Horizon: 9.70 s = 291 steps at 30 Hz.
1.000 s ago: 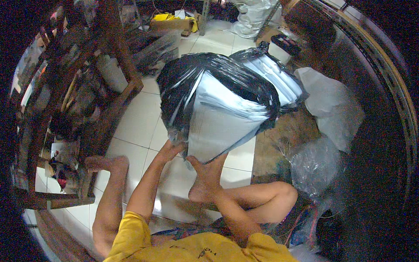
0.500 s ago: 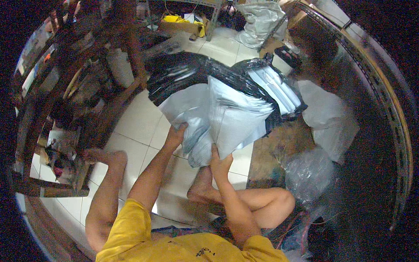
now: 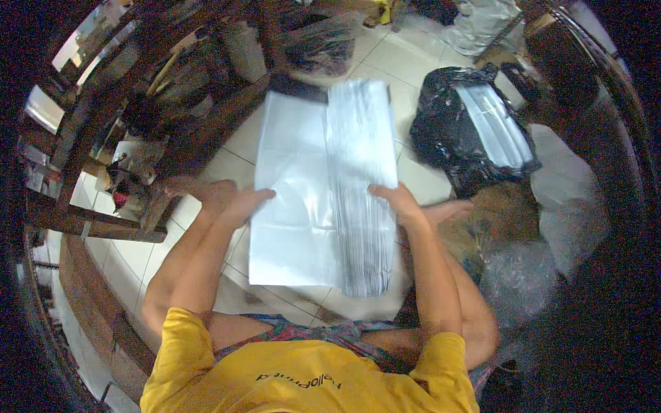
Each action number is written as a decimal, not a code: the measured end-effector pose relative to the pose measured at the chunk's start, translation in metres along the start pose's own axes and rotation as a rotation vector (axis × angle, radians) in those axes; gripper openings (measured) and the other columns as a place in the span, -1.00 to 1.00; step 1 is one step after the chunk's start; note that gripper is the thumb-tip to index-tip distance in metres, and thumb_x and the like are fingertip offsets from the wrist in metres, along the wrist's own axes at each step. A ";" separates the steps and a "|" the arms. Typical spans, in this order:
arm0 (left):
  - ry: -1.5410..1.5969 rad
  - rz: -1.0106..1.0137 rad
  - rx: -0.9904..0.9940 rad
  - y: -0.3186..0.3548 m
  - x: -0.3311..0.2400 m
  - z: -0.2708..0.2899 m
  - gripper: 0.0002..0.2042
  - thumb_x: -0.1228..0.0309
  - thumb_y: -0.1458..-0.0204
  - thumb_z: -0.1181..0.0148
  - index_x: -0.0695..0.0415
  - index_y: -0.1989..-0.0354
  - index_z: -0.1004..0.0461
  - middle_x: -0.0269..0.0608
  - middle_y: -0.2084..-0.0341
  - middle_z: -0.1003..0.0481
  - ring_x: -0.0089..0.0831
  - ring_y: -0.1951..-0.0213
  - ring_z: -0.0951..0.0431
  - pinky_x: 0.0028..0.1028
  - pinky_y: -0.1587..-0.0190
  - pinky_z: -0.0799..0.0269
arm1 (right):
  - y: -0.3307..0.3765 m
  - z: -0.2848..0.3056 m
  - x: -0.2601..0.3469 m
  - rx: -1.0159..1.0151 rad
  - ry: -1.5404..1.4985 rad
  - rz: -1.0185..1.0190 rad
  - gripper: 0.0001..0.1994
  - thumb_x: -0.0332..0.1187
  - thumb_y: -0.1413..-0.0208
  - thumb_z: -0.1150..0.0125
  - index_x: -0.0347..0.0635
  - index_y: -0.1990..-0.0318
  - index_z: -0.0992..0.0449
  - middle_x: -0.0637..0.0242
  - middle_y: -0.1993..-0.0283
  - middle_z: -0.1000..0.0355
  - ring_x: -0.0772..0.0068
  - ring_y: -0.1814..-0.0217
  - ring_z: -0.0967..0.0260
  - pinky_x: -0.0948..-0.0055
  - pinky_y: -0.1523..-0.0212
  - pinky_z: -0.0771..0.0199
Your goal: The person sits on the floor and folds a white poly mailer, then places it into a black plastic bag. The person repeats this process with another mailer, folding it and inserting it into the same bag.
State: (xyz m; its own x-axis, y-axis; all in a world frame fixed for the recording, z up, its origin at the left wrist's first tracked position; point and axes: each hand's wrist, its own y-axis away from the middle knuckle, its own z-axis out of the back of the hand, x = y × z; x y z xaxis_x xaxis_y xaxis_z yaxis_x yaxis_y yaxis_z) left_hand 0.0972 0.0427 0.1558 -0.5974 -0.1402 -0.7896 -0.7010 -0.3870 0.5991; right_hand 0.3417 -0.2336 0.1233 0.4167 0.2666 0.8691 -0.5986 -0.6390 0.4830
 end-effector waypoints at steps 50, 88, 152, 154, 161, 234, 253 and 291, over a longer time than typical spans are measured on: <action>0.059 0.022 -0.085 -0.108 0.137 0.020 -0.38 0.09 -0.14 -0.27 0.17 -0.30 -0.32 -0.06 -0.05 -0.50 -0.26 -0.03 -0.51 -0.26 -0.10 -0.43 | -0.040 0.010 -0.147 -0.488 0.851 0.096 -0.55 -0.27 -0.18 -0.01 -0.57 -0.04 -0.37 -0.44 0.02 -0.36 -0.38 -0.08 -0.32 -0.11 -0.19 -0.29; 0.112 -0.147 -0.354 -0.078 0.166 0.036 -0.54 0.22 -0.32 0.02 0.28 -0.27 -0.32 -0.06 -0.10 -0.48 -0.27 -0.14 -0.44 -0.36 -0.22 -0.29 | -0.045 0.007 -0.164 -0.234 0.485 0.123 -0.50 -0.31 -0.31 0.02 -0.35 -0.35 -0.24 -0.14 -0.16 -0.41 -0.04 -0.22 -0.36 0.23 -0.25 -0.30; -0.468 -0.010 -0.434 -0.066 0.165 -0.039 -0.32 0.11 -0.09 -0.23 0.45 -0.21 -0.27 0.40 -0.04 -0.33 0.21 -0.19 -0.24 -0.02 -0.31 -0.17 | -0.080 0.024 -0.119 -0.414 1.121 0.303 -0.69 -0.42 -0.07 -0.10 -0.34 0.02 -0.46 -0.24 -0.03 -0.41 -0.31 -0.15 -0.30 -0.09 -0.19 -0.32; -0.388 -0.004 -0.565 -0.059 0.167 -0.059 -0.31 0.16 -0.07 -0.27 0.47 -0.22 -0.23 0.42 -0.11 -0.26 0.24 -0.20 -0.23 -0.02 -0.31 -0.17 | -0.081 0.013 -0.111 -0.394 1.114 0.229 -0.70 -0.45 -0.08 -0.06 -0.33 0.02 -0.47 -0.24 0.00 -0.42 -0.31 -0.13 -0.31 -0.09 -0.19 -0.32; -0.352 0.012 -0.533 -0.049 0.151 -0.061 -0.29 0.18 -0.06 -0.30 0.49 -0.22 -0.20 0.38 -0.12 -0.25 0.19 -0.22 -0.24 -0.08 -0.32 -0.19 | -0.081 0.019 -0.113 -0.311 1.147 0.430 -0.70 -0.48 -0.17 0.02 -0.36 -0.03 -0.45 -0.28 0.09 -0.42 -0.31 0.03 -0.36 -0.07 -0.08 -0.38; -1.067 -0.854 -0.447 -0.242 0.004 -0.025 -0.20 0.07 -0.01 -0.33 0.34 -0.33 -0.20 0.18 -0.26 -0.30 0.08 -0.29 -0.29 -0.10 -0.38 -0.17 | 0.166 -0.112 -0.190 -0.703 -0.133 -0.496 -0.55 -0.25 -0.27 -0.19 -0.49 -0.11 -0.34 0.04 0.05 -0.40 0.22 0.00 -0.39 0.28 0.00 -0.47; -1.279 -0.954 0.367 0.025 0.193 -0.140 -0.16 -0.10 -0.10 -0.12 0.35 -0.38 -0.16 0.18 -0.44 -0.05 0.01 -0.50 0.07 0.07 -0.50 0.29 | 0.095 -0.062 -0.198 -0.156 1.366 0.407 -0.24 -0.03 -0.22 -0.14 -0.44 -0.40 -0.11 -0.22 -0.50 0.06 -0.29 -0.58 0.22 -0.27 -0.51 0.30; -0.793 -0.865 0.449 -0.027 0.108 -0.175 -0.37 0.04 -0.14 -0.12 0.24 -0.27 -0.32 0.09 -0.31 -0.27 -0.04 -0.40 -0.17 -0.04 -0.48 0.09 | 0.080 -0.034 -0.183 -0.301 1.488 0.316 -0.05 0.30 0.01 -0.22 -0.13 -0.44 -0.19 -0.38 -0.51 0.14 -0.49 -0.57 0.37 -0.37 -0.49 0.43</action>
State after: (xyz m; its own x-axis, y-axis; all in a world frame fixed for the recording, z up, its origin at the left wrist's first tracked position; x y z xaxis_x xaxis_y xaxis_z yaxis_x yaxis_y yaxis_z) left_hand 0.1201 -0.1217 0.0311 0.1629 0.6501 -0.7422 -0.9570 0.2871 0.0415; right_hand 0.1942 -0.3096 0.0062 -0.6720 0.7216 0.1663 -0.7146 -0.6908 0.1102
